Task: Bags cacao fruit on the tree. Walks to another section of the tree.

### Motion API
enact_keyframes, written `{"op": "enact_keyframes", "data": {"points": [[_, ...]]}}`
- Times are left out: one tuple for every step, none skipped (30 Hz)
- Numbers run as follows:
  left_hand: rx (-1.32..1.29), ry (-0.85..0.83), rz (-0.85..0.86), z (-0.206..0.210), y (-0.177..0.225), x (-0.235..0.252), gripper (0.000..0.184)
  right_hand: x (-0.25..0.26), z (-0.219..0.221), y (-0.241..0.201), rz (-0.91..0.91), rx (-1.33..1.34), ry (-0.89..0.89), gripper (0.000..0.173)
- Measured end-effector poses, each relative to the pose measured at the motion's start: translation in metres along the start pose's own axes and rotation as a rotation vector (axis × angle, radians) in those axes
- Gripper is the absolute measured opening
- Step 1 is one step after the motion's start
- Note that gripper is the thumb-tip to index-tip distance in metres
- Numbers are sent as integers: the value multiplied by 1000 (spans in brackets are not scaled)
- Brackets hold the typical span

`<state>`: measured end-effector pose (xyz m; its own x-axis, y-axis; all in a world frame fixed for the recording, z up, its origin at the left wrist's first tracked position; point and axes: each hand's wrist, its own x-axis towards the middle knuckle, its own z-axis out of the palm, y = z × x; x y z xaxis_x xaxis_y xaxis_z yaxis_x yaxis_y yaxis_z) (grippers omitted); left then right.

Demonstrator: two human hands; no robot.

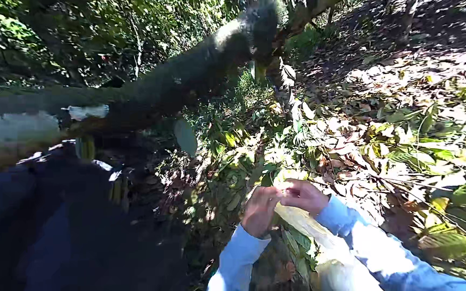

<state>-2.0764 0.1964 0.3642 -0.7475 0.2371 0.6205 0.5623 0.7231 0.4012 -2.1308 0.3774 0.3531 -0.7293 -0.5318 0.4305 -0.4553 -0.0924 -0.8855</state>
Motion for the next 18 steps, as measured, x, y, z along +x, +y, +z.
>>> {"op": "enact_keyframes", "data": {"points": [[-29,42,6,-6,-8,3,18,13,-1,-4,-2,-37,-36,31],[-78,74,5,-12,-18,5,19,25,-4,-9,-16,-76,-92,29],[-134,92,-3,-22,-27,7,19,35,-9,-12,-47,-122,-158,29],[-194,90,-34,-35,-35,9,20,45,-13,-12,-114,-168,-218,29],[-248,88,-75,-52,-43,10,20,56,-15,-8,-211,-216,-265,32],[-319,79,-113,-71,-52,11,18,69,-18,-5,-304,-256,-316,37],[-403,43,-139,-91,-61,12,15,83,-21,-7,-364,-290,-375,39],[-455,-21,-181,-112,-69,13,15,96,-24,-12,-381,-333,-446,38],[-451,-102,-227,-131,-76,13,15,108,-24,-17,-391,-373,-497,33],[-402,-192,-240,-147,-83,15,17,120,-21,-22,-396,-420,-543,26],[-280,-270,-217,-160,-90,17,25,132,-17,-27,-401,-497,-584,21],[-104,-329,-176,-171,-95,20,32,145,-11,-32,-407,-615,-617,17],[60,-375,-132,-181,-99,23,35,159,-4,-37,-397,-752,-647,17],[175,-427,-118,-190,-104,26,32,172,4,-43,-375,-873,-682,18],[248,-467,-118,-197,-113,28,26,186,12,-46,-353,-956,-727,20],[306,-485,-110,-203,-122,31,20,200,21,-47,-344,-1023,-737,20],[347,-491,-115,-209,-130,35,17,213,28,-45,-355,-1094,-715,19],[381,-504,-126,-215,-137,41,17,225,34,-46,-345,-1146,-694,21]]}}
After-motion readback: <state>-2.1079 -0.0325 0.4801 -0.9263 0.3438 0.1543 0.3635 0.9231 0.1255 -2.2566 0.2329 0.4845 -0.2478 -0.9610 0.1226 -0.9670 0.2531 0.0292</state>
